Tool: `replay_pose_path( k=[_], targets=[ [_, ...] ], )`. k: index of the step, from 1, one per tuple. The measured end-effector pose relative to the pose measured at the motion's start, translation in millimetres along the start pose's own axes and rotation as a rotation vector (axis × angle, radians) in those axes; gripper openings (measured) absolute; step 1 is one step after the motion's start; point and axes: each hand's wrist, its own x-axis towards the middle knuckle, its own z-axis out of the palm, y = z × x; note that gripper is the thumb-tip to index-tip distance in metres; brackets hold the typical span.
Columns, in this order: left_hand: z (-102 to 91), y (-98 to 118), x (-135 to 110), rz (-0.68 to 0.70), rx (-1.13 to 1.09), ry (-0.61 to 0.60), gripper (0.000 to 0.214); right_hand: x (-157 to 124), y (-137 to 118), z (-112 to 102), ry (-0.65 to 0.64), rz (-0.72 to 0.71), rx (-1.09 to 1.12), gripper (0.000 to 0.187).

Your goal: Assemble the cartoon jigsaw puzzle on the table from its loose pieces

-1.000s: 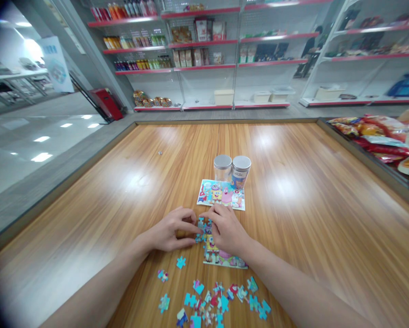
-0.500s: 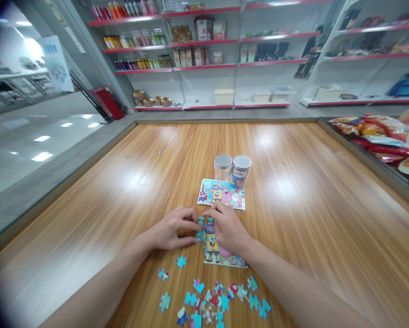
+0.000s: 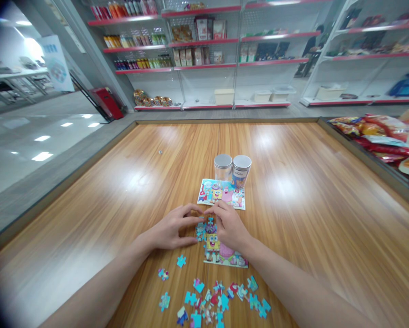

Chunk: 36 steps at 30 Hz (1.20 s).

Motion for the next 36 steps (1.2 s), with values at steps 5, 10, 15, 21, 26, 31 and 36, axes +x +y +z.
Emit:
replay_pose_path(
  k=[5, 10, 15, 21, 26, 31, 36],
  targets=[
    [1.6, -3.2, -0.9, 0.007, 0.010, -0.015, 0.046, 0.3, -1.6, -1.0, 0.003, 0.021, 0.000, 0.040],
    [1.1, -2.3, 0.0, -0.001, 0.010, -0.017, 0.046, 0.7, -1.6, -1.3, 0.005, 0.019, -0.009, 0.038],
    [-0.6, 1.1, 1.4, -0.024, 0.002, -0.025, 0.049, 0.7, -1.7, -1.6, 0.006, 0.018, -0.009, 0.042],
    [-1.8, 3.1, 1.9, -0.069, -0.021, -0.047, 0.047, 0.8, -1.1, -1.1, 0.004, 0.017, -0.007, 0.043],
    [-2.8, 4.3, 2.8, -0.074, -0.022, -0.054, 0.047, 0.2, 0.5, -0.7, 0.002, 0.014, -0.003, 0.043],
    [-3.3, 4.6, 2.5, -0.081, -0.021, -0.064, 0.046, -0.6, 0.3, -1.1, -0.002, 0.015, -0.003, 0.040],
    [-1.8, 3.5, 2.1, -0.086, -0.010, -0.067, 0.048, -0.1, 0.6, -1.5, -0.003, 0.016, -0.005, 0.038]
  ],
)
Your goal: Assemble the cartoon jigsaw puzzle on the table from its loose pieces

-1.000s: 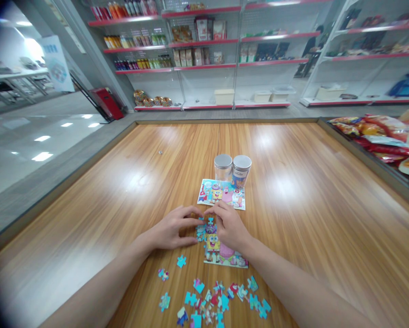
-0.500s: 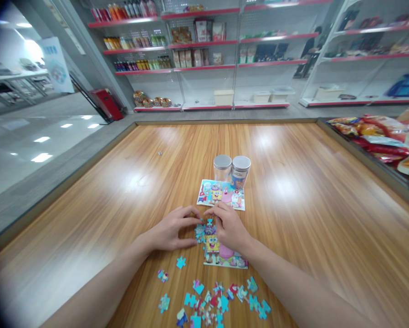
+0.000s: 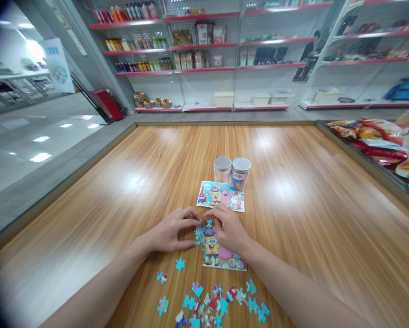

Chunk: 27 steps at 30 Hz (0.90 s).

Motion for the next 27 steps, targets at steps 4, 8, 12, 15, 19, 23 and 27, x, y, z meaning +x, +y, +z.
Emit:
replay_pose_path(
  k=[4, 8, 12, 15, 19, 23, 27],
  targets=[
    [0.5, 0.2, 0.0, 0.002, 0.007, -0.001, 0.049, 0.8, 0.9, 0.3, 0.002, -0.001, -0.001, 0.039],
    [-0.2, 1.4, -0.1, 0.001, 0.013, 0.004, 0.049, 0.5, 0.8, 0.5, 0.001, 0.002, 0.002, 0.040],
    [-1.0, 1.9, -0.3, 0.006, 0.019, -0.002, 0.046, 0.1, 0.2, 0.7, 0.002, 0.011, 0.000, 0.038],
    [-1.0, 1.7, -0.8, 0.007, 0.025, 0.003, 0.044, 0.3, -0.7, 0.5, -0.001, 0.015, 0.000, 0.037],
    [-0.3, 0.8, -1.5, 0.007, 0.024, 0.009, 0.044, 0.6, -1.7, -0.2, -0.001, 0.017, 0.000, 0.037],
    [0.1, -0.3, -1.4, 0.011, 0.017, 0.014, 0.045, -0.1, -1.1, -0.4, -0.002, 0.018, -0.002, 0.036],
    [-0.2, -0.4, -1.1, 0.026, 0.015, 0.013, 0.044, -0.8, -0.3, 0.0, -0.004, 0.020, -0.006, 0.035]
  ],
)
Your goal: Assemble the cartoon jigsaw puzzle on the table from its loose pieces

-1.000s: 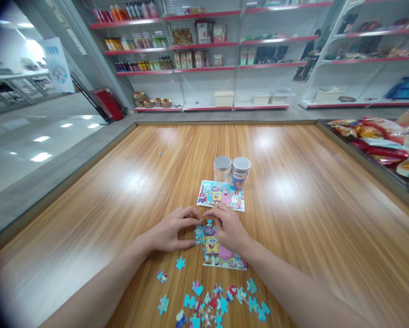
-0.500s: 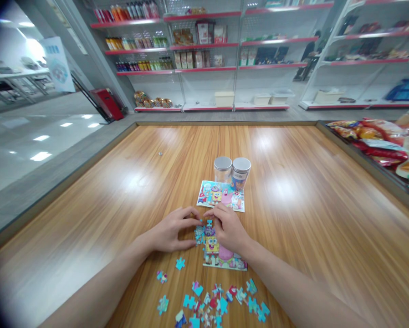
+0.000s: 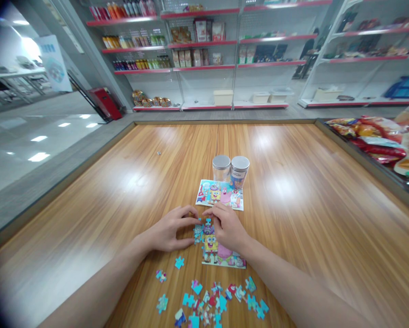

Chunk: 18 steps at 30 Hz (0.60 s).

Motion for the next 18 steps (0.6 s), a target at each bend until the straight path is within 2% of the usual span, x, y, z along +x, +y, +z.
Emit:
replay_pose_path(
  k=[18],
  targets=[
    [-0.1, 0.1, 0.2, 0.013, 0.005, 0.016, 0.044, 1.3, 0.1, 0.5, -0.005, 0.001, -0.008, 0.037]
  ],
)
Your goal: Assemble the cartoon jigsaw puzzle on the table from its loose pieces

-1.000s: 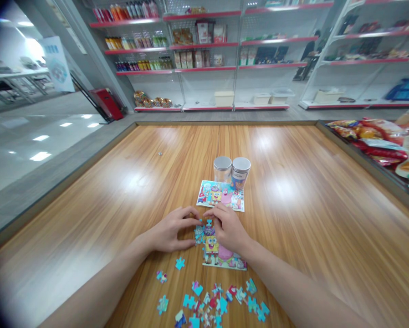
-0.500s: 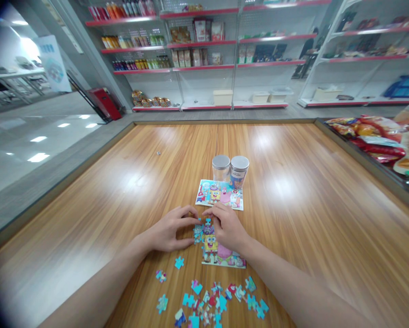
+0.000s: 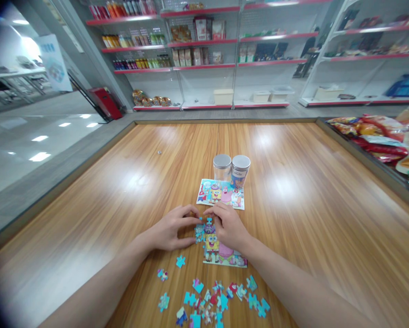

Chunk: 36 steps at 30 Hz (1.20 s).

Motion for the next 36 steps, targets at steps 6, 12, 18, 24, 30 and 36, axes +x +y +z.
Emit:
replay_pose_path(
  k=[6, 12, 18, 24, 30, 36],
  targets=[
    [0.3, 0.0, -0.5, 0.003, 0.012, -0.004, 0.047, 0.1, 0.1, 0.0, 0.009, -0.002, 0.002, 0.038],
    [1.8, -1.0, -0.5, -0.005, 0.019, -0.006, 0.050, -0.3, -0.4, -0.3, 0.009, -0.006, 0.004, 0.040],
    [2.2, -1.7, 0.3, 0.002, 0.015, -0.008, 0.050, -0.1, 0.0, 0.4, 0.009, -0.007, -0.001, 0.038],
    [3.0, -1.8, 0.0, 0.002, 0.004, 0.008, 0.050, 0.4, -0.4, -0.3, 0.010, -0.014, -0.002, 0.039],
    [2.5, -2.7, -0.4, -0.006, -0.029, 0.008, 0.053, -0.1, -0.5, -0.7, 0.007, -0.016, -0.009, 0.038],
    [2.1, -3.2, -0.5, -0.010, -0.047, 0.030, 0.054, 0.0, -0.1, -0.5, 0.004, -0.016, -0.012, 0.037]
  ],
)
